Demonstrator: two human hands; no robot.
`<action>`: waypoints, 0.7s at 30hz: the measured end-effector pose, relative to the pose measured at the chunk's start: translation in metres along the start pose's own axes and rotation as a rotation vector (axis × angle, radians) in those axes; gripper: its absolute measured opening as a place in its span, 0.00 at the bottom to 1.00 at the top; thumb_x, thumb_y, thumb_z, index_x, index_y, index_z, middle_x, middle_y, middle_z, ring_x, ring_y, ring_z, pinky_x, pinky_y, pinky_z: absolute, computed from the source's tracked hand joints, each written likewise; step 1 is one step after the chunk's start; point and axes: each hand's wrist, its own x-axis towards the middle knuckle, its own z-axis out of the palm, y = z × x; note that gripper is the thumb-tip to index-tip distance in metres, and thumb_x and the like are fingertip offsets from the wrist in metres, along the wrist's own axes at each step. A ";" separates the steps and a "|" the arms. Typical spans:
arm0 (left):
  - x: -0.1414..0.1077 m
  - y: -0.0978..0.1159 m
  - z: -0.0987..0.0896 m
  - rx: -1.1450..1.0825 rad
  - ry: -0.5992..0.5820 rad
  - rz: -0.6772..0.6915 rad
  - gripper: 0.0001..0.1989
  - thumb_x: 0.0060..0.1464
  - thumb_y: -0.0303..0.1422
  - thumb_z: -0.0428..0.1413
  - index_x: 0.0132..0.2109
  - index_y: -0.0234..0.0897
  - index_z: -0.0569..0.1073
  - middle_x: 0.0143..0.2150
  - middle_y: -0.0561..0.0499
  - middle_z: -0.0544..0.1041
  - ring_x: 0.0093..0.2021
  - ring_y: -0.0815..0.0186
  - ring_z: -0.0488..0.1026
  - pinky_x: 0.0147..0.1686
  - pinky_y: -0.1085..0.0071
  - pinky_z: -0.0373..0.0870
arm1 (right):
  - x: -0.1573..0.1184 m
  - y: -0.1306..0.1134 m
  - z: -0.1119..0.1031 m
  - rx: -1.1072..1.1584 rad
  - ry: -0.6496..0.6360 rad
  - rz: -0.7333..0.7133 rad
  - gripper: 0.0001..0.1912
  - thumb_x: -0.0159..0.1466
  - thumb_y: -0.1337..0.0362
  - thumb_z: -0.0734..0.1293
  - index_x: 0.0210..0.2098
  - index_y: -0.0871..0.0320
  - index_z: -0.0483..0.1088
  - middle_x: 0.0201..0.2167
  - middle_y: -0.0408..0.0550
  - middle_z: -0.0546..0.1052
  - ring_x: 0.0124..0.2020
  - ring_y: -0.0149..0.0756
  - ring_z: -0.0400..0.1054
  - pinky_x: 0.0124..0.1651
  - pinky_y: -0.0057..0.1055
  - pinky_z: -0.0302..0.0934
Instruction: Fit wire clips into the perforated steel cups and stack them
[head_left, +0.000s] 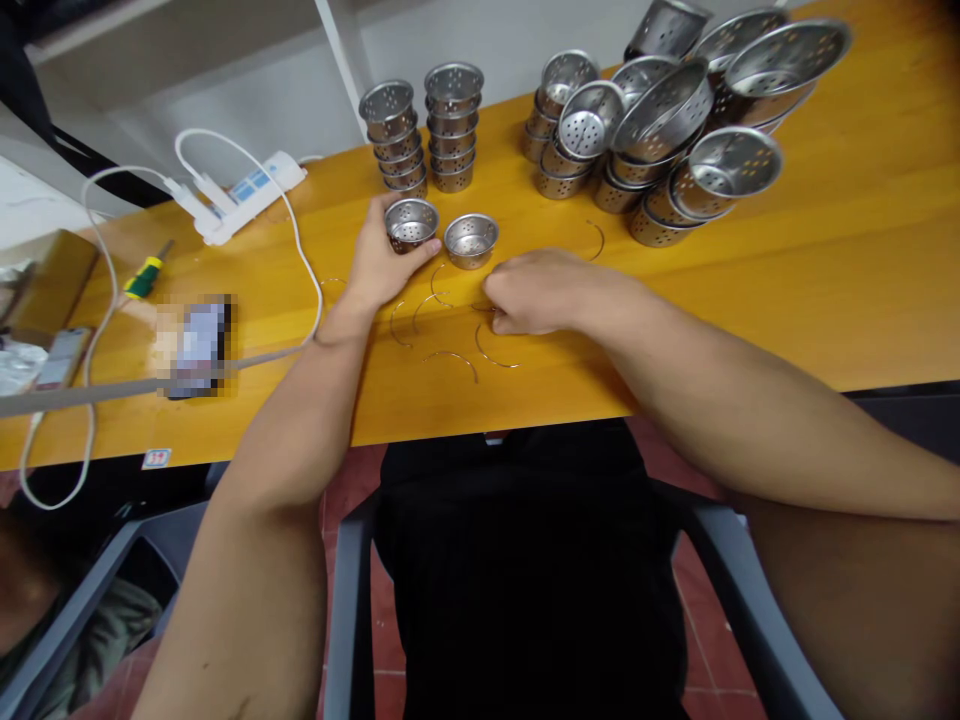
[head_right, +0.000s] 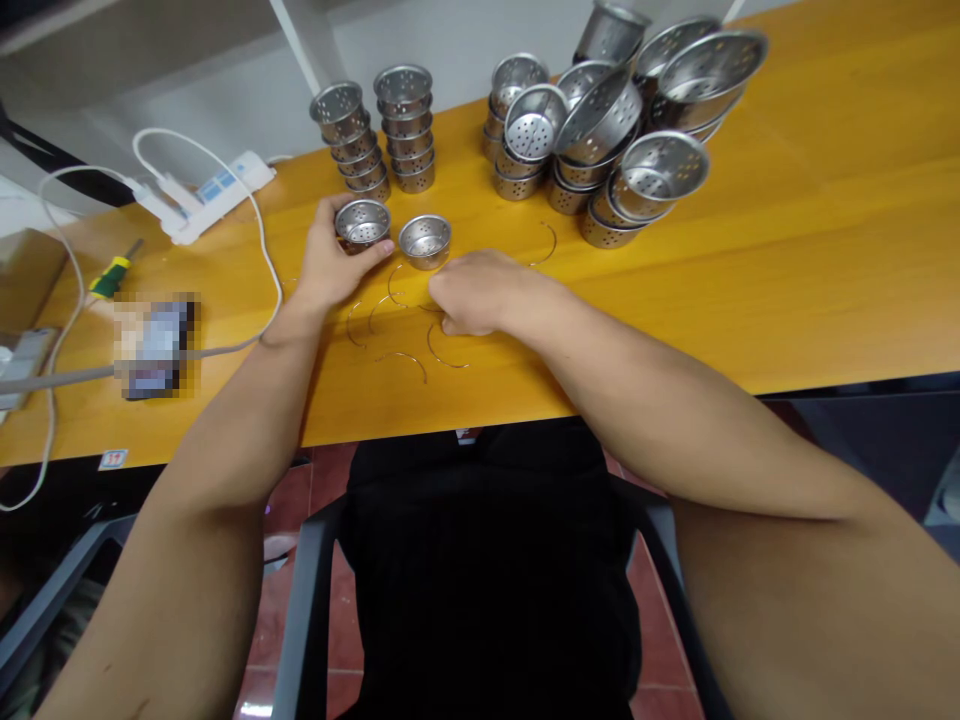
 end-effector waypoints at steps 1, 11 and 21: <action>0.000 0.000 0.000 0.002 -0.001 -0.002 0.49 0.60 0.64 0.82 0.73 0.46 0.71 0.72 0.39 0.84 0.77 0.38 0.82 0.83 0.39 0.78 | 0.000 0.000 0.000 -0.018 -0.014 0.011 0.13 0.77 0.63 0.78 0.56 0.63 0.91 0.53 0.66 0.92 0.50 0.62 0.87 0.46 0.44 0.70; 0.004 0.010 0.002 -0.070 0.087 0.054 0.55 0.56 0.71 0.80 0.76 0.51 0.67 0.79 0.38 0.78 0.81 0.38 0.78 0.85 0.41 0.76 | 0.004 0.023 -0.001 0.203 0.177 0.032 0.11 0.77 0.62 0.71 0.56 0.54 0.84 0.48 0.58 0.89 0.48 0.60 0.83 0.46 0.46 0.66; 0.002 0.048 0.005 -0.079 0.099 0.079 0.51 0.59 0.75 0.77 0.73 0.55 0.68 0.77 0.46 0.79 0.83 0.44 0.73 0.81 0.46 0.78 | 0.009 0.031 0.007 0.731 0.340 0.015 0.23 0.85 0.41 0.70 0.64 0.49 0.83 0.56 0.57 0.91 0.48 0.56 0.85 0.52 0.50 0.79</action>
